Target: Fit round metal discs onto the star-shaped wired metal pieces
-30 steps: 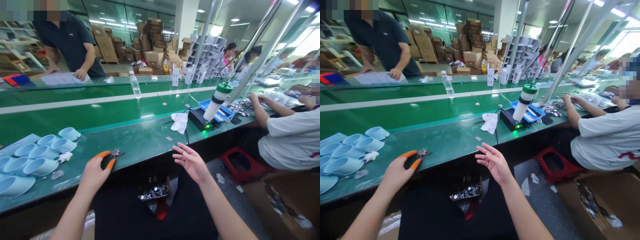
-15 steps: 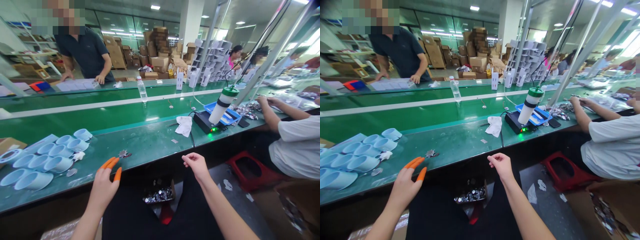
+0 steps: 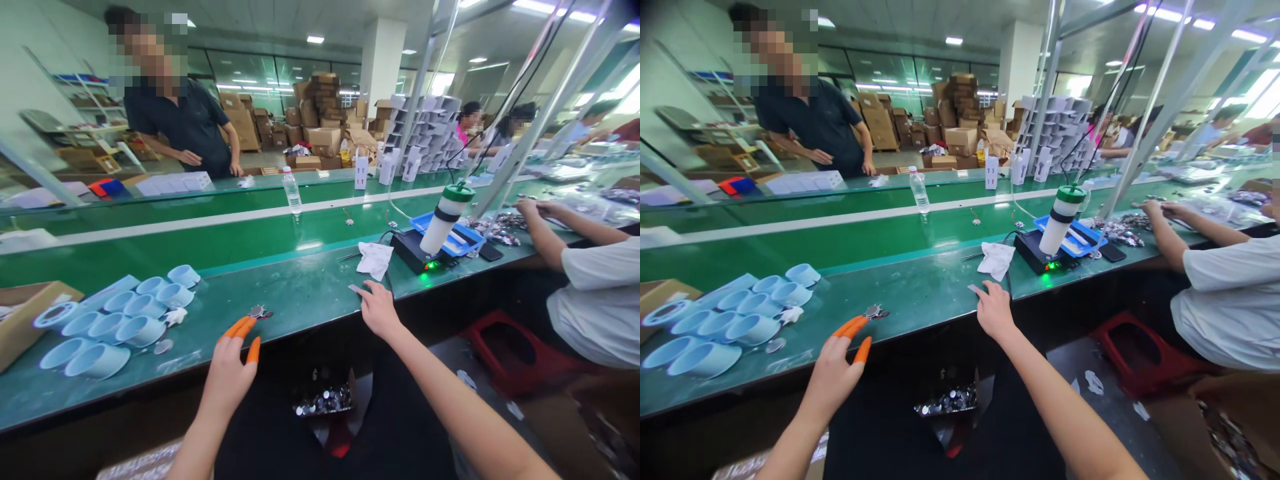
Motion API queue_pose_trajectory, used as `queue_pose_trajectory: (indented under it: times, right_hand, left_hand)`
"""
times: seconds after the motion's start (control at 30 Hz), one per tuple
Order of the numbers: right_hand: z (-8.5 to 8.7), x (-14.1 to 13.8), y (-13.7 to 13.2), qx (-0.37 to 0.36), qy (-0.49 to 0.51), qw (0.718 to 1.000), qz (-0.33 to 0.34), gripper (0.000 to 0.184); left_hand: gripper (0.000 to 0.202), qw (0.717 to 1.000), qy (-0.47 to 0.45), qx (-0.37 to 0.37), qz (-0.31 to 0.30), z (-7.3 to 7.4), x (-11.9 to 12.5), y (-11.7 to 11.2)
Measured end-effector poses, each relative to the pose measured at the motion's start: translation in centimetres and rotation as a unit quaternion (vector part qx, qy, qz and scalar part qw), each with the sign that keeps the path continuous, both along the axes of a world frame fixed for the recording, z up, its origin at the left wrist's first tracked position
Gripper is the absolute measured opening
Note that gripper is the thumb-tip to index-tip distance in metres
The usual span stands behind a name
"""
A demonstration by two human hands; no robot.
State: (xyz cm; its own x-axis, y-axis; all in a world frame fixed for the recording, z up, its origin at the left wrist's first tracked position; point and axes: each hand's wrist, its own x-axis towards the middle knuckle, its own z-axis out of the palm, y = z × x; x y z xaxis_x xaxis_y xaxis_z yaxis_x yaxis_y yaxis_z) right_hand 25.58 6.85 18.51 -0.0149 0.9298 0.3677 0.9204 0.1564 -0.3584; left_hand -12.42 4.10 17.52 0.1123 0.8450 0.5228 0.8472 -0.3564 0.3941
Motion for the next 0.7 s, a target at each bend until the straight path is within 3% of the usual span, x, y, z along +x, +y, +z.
queue_pose_trajectory:
  times: [0.17,0.23,0.3,0.37,0.47,0.53,0.57,0.63,0.7]
  right_hand:
    - [-0.2,-0.9,-1.7,0.018,0.049,0.999,-0.001,0.032]
    - [-0.2,-1.0,-2.8,0.037,0.131,0.991,0.004,0.029]
    - [-0.3,-0.9,-3.8,0.054,0.254,0.966,-0.020,0.024]
    - [-0.6,-0.7,-4.5,0.040,0.400,0.912,-0.080,0.024]
    - [-1.4,-0.6,-4.4,-0.066,0.608,0.771,-0.175,0.041]
    - [-1.8,-0.8,-3.7,-0.136,0.694,0.678,-0.202,0.049]
    - [-2.0,-1.0,-3.3,-0.158,0.717,0.645,-0.212,0.050]
    - [-2.2,-1.7,-2.2,-0.179,0.738,0.608,-0.231,0.052]
    - [-2.4,-2.3,-1.3,-0.189,0.744,0.593,-0.245,0.052]
  left_hand:
    - [0.044,0.999,-0.009,-0.009,-0.049,-0.1,2.1,-1.3]
    - [0.044,0.998,-0.012,-0.014,-0.058,-0.3,2.7,-1.7]
    - [0.043,0.998,-0.014,-0.014,-0.063,-0.5,2.9,-1.9]
    - [0.043,0.998,-0.012,-0.009,-0.065,-0.5,2.5,-1.7]
    - [0.039,0.999,-0.004,0.007,-0.042,0.0,1.4,-0.8]
    - [0.038,1.000,0.002,0.015,-0.021,0.8,0.6,0.2]
    - [0.038,1.000,0.006,0.016,-0.014,1.2,0.2,0.8]
    - [0.041,1.000,0.020,0.007,-0.019,2.0,-0.5,2.2]
    - [0.047,0.997,0.048,-0.023,-0.047,2.6,-0.9,3.6]
